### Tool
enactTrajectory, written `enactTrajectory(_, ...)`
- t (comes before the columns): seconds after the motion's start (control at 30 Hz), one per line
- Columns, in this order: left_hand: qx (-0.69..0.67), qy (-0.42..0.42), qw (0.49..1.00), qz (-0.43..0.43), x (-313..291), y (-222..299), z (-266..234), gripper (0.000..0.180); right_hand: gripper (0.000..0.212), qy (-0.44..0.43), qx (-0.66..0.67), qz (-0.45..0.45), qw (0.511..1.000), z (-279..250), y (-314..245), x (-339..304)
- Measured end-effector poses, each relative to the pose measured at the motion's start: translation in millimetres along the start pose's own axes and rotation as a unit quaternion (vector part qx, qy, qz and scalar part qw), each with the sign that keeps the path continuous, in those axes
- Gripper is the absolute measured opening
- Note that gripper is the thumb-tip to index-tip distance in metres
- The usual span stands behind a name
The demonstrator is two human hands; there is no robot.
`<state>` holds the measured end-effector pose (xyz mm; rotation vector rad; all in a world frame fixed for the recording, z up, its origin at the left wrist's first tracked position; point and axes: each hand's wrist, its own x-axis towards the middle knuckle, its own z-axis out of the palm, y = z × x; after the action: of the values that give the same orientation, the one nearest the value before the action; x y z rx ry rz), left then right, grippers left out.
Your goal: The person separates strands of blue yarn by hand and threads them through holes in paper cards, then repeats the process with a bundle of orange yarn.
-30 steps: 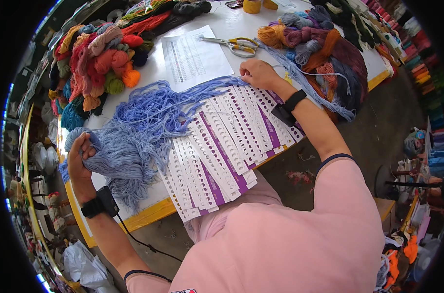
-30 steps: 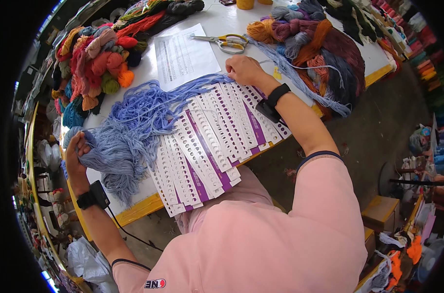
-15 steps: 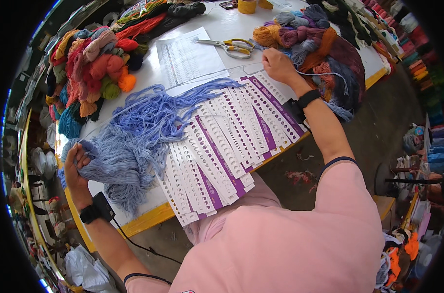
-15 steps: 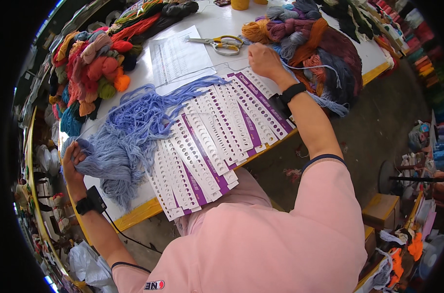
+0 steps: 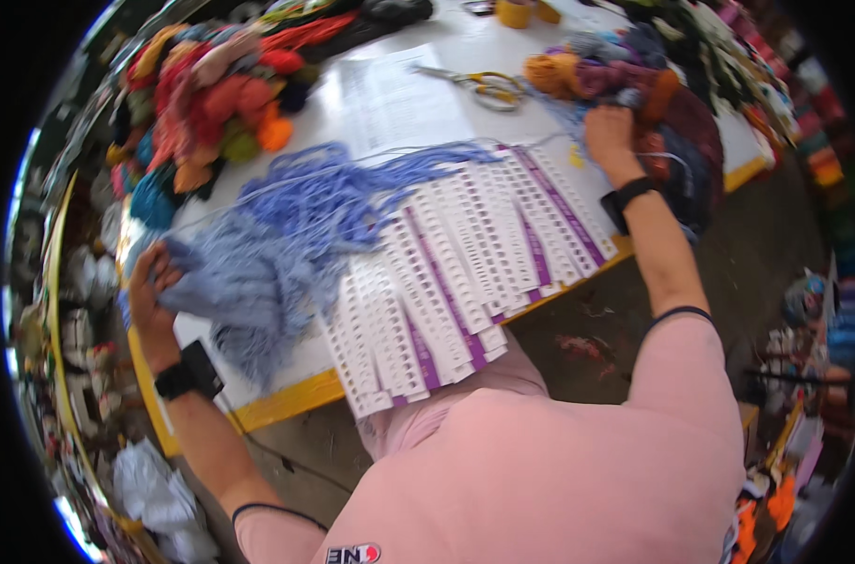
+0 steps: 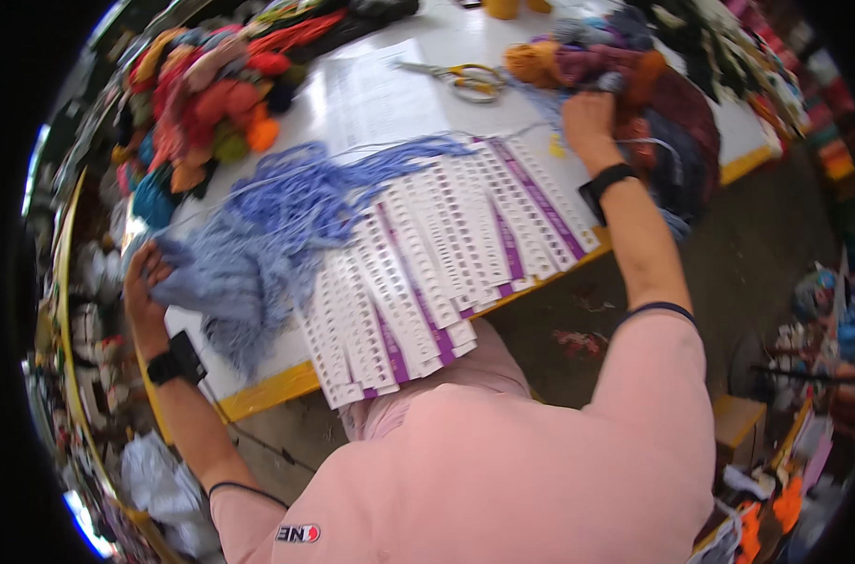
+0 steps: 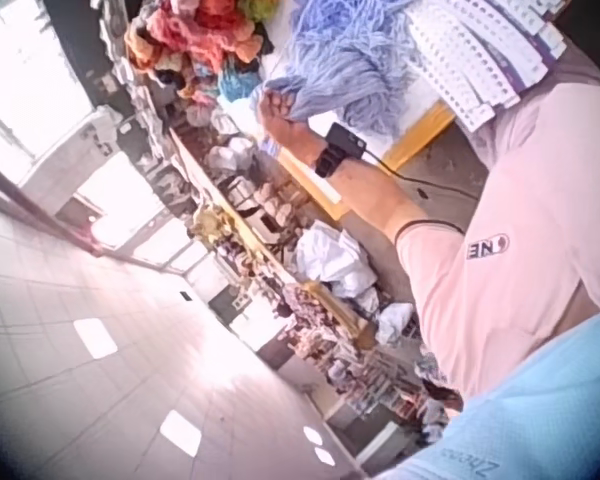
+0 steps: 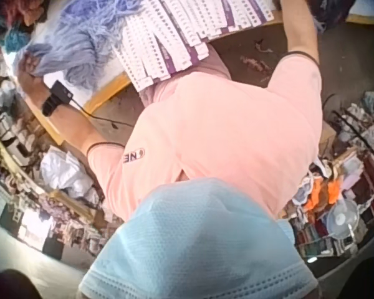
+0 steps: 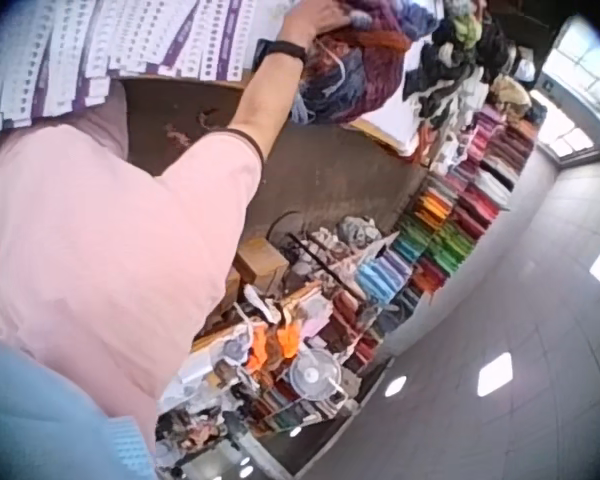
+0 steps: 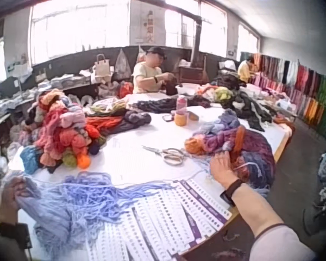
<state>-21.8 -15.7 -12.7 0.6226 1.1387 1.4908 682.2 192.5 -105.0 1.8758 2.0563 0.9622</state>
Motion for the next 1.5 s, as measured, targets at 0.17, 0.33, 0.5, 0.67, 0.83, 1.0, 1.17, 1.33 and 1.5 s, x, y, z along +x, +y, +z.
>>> enactTrajectory(0.17, 0.012, -0.087, 0.996, 0.014, -16, 8, 45, 0.017, 0.017, 0.218, 0.361, -0.097, 0.901, -152, -65, 9)
enactTrajectory(0.33, 0.011, -0.115, 0.993, 0.034, -37, 14, 68, 0.017, 0.038, 0.063, 0.743, -0.378, 0.548, -291, -212, 8)
enactTrajectory(0.5, 0.030, -0.109, 0.991, 0.072, -44, 20, 78, 0.017, 0.039, -0.068, 0.713, -0.463, 0.523, -325, -262, 3)
enactTrajectory(0.67, 0.111, -0.010, 0.993, 0.029, -34, 14, 30, 0.021, 0.032, -0.192, 0.824, -0.376, 0.379, -302, -167, 15)
enactTrajectory(0.83, 0.084, -0.092, 0.990, 0.063, -25, -23, 105, 0.039, 0.020, 0.066, 0.727, -0.369, 0.576, -349, -151, 3)
enactTrajectory(1.0, 0.000, -0.370, 0.928, 0.037, -48, -65, 203, 0.024, 0.021, -0.187, 0.919, -0.338, 0.075, -368, -172, 15)
enactTrajectory(1.17, 0.107, -0.220, 0.968, -0.051, -23, -54, 106, 0.020, 0.012, -0.208, 0.943, -0.183, 0.184, -266, -41, 38)
enactTrajectory(1.33, 0.143, 0.202, 0.960, 0.133, -21, 4, -17, 0.026, 0.018, 0.313, 0.803, 0.254, 0.439, -116, 120, 48)
enactTrajectory(1.5, 0.125, 0.107, 0.981, 0.099, -23, -28, 42, 0.024, 0.019, 0.097, 0.730, -0.100, 0.669, -139, -30, -16)
